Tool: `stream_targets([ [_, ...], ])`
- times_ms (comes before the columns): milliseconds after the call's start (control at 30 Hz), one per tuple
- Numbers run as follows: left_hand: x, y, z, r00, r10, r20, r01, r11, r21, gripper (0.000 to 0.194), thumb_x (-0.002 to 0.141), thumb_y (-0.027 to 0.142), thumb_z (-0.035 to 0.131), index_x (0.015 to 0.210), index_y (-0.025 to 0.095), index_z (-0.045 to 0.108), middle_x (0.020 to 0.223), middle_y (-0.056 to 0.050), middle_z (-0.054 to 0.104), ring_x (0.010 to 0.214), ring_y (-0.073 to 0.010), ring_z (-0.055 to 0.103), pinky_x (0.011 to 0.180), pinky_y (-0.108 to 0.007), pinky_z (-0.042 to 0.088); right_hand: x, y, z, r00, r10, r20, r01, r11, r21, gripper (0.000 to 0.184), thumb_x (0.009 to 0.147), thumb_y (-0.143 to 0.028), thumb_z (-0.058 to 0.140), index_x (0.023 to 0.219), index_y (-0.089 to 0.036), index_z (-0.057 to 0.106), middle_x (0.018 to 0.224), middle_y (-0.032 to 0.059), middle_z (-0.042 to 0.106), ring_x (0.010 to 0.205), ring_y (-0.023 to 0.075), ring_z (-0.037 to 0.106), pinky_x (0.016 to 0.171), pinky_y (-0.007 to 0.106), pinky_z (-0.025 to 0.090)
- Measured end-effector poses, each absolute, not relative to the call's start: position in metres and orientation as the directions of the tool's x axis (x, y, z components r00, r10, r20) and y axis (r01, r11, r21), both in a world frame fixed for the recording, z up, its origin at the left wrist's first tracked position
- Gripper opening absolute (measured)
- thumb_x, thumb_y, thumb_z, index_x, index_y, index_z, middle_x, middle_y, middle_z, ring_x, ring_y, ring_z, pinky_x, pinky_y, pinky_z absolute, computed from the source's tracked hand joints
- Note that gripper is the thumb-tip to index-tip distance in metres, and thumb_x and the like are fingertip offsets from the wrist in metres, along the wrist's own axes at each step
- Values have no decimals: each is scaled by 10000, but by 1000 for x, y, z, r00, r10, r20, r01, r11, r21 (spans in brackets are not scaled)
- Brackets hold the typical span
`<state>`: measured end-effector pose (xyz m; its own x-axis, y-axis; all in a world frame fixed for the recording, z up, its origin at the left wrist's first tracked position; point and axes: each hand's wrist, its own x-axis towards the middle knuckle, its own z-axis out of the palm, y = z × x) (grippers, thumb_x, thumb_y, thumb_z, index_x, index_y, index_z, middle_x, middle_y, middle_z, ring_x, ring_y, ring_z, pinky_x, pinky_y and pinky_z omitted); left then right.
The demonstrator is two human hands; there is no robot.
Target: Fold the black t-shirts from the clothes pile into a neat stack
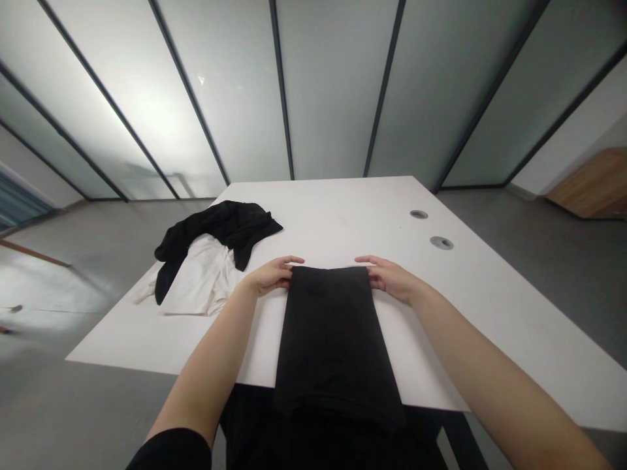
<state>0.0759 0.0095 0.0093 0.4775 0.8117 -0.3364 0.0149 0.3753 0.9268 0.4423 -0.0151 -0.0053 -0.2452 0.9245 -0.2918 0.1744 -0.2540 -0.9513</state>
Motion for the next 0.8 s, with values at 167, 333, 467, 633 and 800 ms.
stream_targets([
  [167, 78, 11, 6, 469, 813, -345, 30, 376, 926, 593, 797, 195, 897, 1346, 163, 675, 1069, -107, 786, 832, -144, 736, 711, -238, 568, 445, -14, -8, -308, 910, -278, 196, -225, -954, 486, 967, -160, 565, 1451, -196, 588, 1341, 141, 762, 1198, 241, 757, 1093, 431, 616],
  [333, 79, 13, 1, 468, 823, -320, 89, 316, 944, 556, 793, 215, 912, 1315, 165, 726, 1177, -138, 792, 922, -167, 748, 755, -253, 574, 445, -13, -13, -348, 900, -263, 118, -236, -965, 499, 951, -152, 628, 1446, -194, 582, 1368, 140, 759, 1176, 243, 766, 1140, 462, 577],
  [467, 81, 15, -5, 469, 837, -280, 139, 243, 960, 590, 745, 267, 941, 1293, 166, 750, 1167, -131, 795, 915, -180, 740, 748, -264, 557, 445, -12, -15, -364, 899, -244, 74, -233, -970, 493, 908, -154, 720, 1391, -200, 631, 1277, 132, 796, 1106, 242, 779, 1081, 438, 604],
  [633, 89, 19, -17, 362, 909, -206, 265, 112, 958, 470, 786, 300, 857, 1226, 153, 782, 960, -83, 793, 643, -117, 629, 542, -215, 397, 441, -10, -19, -305, 919, -250, 82, -237, -968, 424, 898, -156, 753, 1315, -215, 703, 1209, 107, 811, 1000, 208, 780, 938, 353, 645],
  [800, 90, 17, -17, 352, 930, -106, 342, -22, 940, 358, 834, 248, 733, 1171, 161, 816, 930, -67, 808, 664, -142, 654, 567, -234, 442, 440, -9, -22, -231, 935, -268, 64, -260, -963, 287, 970, -227, 713, 1256, -220, 724, 1175, 103, 810, 948, 190, 774, 818, 298, 648],
])
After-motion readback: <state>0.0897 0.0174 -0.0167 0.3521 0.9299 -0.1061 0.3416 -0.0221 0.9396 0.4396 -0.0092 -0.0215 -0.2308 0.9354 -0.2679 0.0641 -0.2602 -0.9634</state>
